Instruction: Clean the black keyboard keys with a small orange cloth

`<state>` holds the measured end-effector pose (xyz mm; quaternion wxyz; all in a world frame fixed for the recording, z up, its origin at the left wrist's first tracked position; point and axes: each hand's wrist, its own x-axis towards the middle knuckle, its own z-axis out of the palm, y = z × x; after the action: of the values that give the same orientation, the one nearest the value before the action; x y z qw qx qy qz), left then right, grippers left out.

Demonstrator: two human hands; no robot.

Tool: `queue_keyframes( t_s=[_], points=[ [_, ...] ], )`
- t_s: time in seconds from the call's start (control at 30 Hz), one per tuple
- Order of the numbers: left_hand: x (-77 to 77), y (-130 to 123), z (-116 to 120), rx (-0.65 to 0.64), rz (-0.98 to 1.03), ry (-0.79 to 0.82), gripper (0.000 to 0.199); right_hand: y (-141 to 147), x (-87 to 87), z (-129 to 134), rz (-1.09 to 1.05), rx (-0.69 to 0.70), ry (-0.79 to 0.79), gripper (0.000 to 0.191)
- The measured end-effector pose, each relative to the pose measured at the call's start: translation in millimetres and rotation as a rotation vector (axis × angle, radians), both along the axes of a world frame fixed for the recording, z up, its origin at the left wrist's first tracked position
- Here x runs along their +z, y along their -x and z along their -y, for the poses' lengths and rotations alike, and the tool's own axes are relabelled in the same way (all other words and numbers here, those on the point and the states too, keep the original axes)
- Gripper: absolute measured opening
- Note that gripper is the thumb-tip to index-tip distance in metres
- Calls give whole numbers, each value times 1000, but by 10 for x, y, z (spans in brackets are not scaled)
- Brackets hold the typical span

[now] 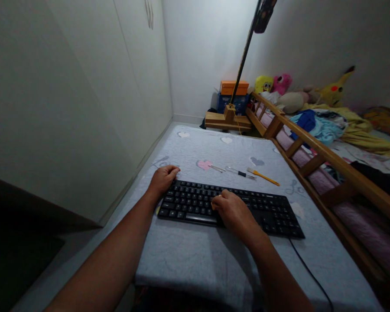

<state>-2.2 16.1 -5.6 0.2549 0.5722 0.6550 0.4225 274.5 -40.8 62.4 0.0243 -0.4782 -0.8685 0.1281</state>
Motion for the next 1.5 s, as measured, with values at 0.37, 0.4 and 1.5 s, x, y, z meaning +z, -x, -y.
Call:
queue_keyframes(
  t_s=[0.37,0.4,1.5],
  points=[
    [-17,16,-8,6,-24,-18,37,-516,-39,-10,-40,-138,27,27],
    [-20,19,-6,4,-20,-16,37,-548,-41,-13,-37,-149,34,27],
    [-61,39,-12,-8,15,-11,35,-946,-71,-55,-22,-265,57,26]
  ],
)
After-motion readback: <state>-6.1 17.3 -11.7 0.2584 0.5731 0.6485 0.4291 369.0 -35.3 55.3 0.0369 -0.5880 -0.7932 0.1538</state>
